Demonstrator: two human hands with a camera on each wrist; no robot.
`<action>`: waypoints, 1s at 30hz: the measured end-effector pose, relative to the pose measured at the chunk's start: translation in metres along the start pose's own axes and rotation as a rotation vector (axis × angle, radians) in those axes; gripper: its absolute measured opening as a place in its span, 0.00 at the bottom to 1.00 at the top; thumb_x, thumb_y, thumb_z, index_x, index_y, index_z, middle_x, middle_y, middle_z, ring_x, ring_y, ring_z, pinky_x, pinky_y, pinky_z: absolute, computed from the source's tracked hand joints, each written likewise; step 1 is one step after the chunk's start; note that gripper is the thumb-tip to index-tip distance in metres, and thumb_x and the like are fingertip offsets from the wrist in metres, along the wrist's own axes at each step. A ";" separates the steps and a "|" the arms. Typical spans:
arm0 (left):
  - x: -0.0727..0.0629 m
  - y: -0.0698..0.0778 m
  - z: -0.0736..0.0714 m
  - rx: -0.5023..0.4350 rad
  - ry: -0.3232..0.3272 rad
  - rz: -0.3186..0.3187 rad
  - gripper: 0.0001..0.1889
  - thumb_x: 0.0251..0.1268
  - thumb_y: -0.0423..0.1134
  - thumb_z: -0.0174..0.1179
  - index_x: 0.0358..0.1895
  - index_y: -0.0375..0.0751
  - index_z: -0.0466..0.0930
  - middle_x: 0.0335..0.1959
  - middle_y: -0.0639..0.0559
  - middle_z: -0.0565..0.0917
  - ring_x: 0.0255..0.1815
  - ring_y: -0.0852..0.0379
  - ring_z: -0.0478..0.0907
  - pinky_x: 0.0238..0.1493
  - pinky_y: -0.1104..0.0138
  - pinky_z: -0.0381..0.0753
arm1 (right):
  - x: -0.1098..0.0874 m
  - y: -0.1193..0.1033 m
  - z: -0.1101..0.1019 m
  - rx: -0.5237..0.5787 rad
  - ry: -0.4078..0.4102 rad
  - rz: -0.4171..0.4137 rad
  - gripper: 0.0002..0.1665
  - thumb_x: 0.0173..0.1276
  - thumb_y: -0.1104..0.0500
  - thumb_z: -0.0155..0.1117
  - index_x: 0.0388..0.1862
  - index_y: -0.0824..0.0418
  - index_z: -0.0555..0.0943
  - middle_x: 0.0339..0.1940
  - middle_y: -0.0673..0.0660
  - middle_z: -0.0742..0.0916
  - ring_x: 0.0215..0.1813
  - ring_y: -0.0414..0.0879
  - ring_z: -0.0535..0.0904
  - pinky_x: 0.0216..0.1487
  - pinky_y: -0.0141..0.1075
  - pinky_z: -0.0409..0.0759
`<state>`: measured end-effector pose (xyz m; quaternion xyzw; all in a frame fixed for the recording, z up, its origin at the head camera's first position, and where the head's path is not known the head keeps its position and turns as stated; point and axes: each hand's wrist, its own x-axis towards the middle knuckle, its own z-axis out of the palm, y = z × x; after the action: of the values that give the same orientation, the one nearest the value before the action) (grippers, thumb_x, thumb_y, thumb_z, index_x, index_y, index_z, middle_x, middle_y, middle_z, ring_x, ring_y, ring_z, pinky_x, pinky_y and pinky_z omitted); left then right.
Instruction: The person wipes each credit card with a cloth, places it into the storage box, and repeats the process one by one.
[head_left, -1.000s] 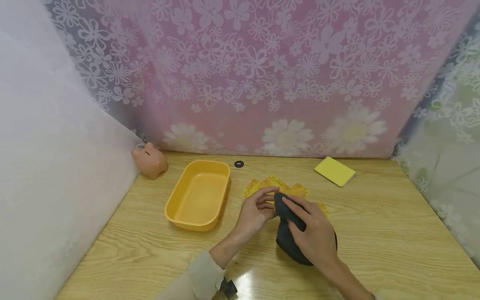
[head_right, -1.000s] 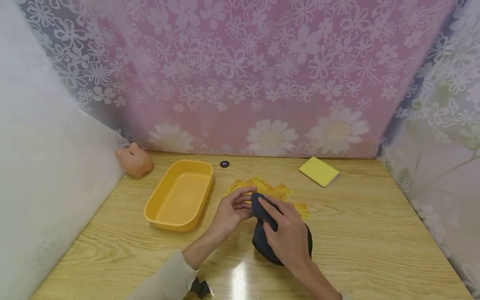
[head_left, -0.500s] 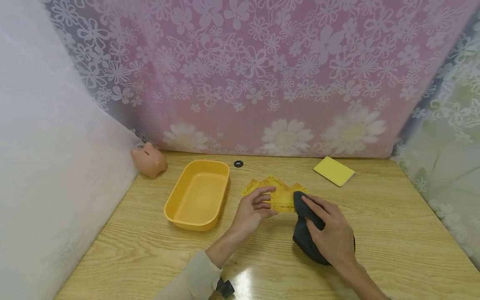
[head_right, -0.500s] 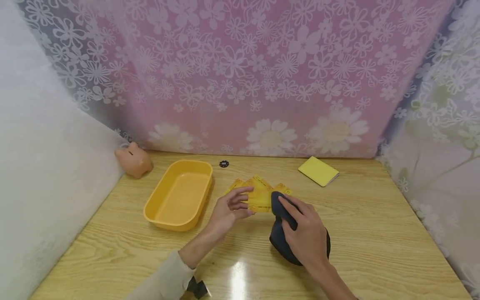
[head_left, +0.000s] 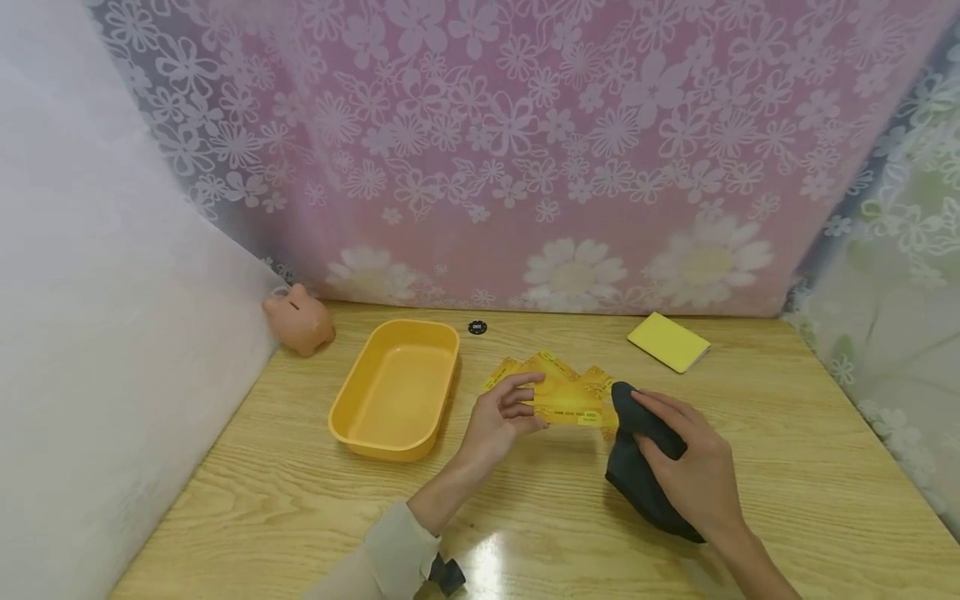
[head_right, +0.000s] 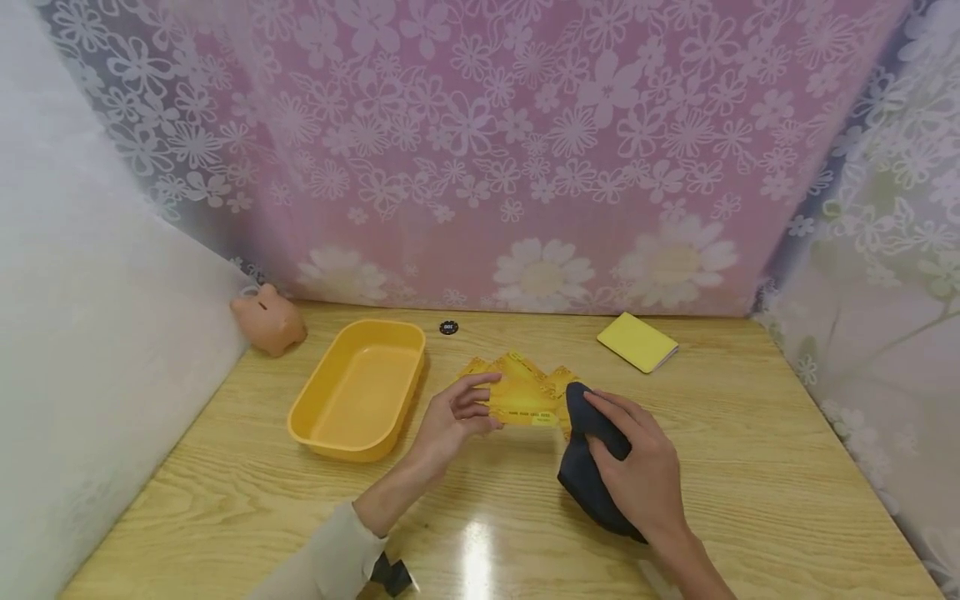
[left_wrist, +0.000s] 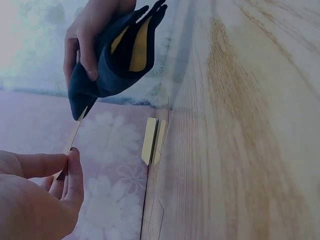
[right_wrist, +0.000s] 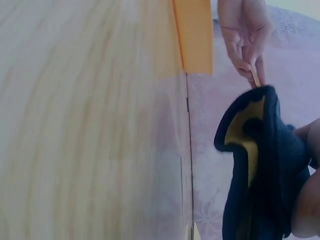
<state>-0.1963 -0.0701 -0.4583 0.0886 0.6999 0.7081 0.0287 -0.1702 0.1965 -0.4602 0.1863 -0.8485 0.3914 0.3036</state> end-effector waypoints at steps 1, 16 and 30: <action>0.000 0.000 0.000 0.003 0.005 -0.003 0.30 0.63 0.26 0.70 0.68 0.52 0.80 0.57 0.50 0.82 0.53 0.51 0.80 0.55 0.62 0.85 | 0.001 0.000 0.000 0.019 -0.008 -0.011 0.41 0.54 0.78 0.78 0.65 0.51 0.85 0.62 0.54 0.86 0.65 0.31 0.76 0.62 0.12 0.67; 0.005 -0.005 0.001 -0.056 0.092 0.032 0.18 0.69 0.23 0.64 0.60 0.38 0.82 0.43 0.46 0.81 0.37 0.56 0.86 0.55 0.49 0.87 | 0.004 -0.006 -0.002 0.116 -0.041 0.015 0.41 0.56 0.76 0.78 0.67 0.50 0.84 0.63 0.52 0.86 0.64 0.25 0.75 0.61 0.14 0.70; 0.007 -0.006 0.007 -0.048 0.130 0.072 0.07 0.69 0.21 0.61 0.44 0.31 0.87 0.49 0.45 0.87 0.53 0.52 0.83 0.56 0.67 0.85 | 0.006 -0.011 0.000 0.151 -0.049 0.040 0.40 0.58 0.75 0.78 0.67 0.49 0.83 0.63 0.51 0.86 0.64 0.26 0.76 0.61 0.15 0.71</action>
<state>-0.2024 -0.0623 -0.4640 0.0666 0.6794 0.7297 -0.0402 -0.1687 0.1890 -0.4495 0.2011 -0.8274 0.4555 0.2597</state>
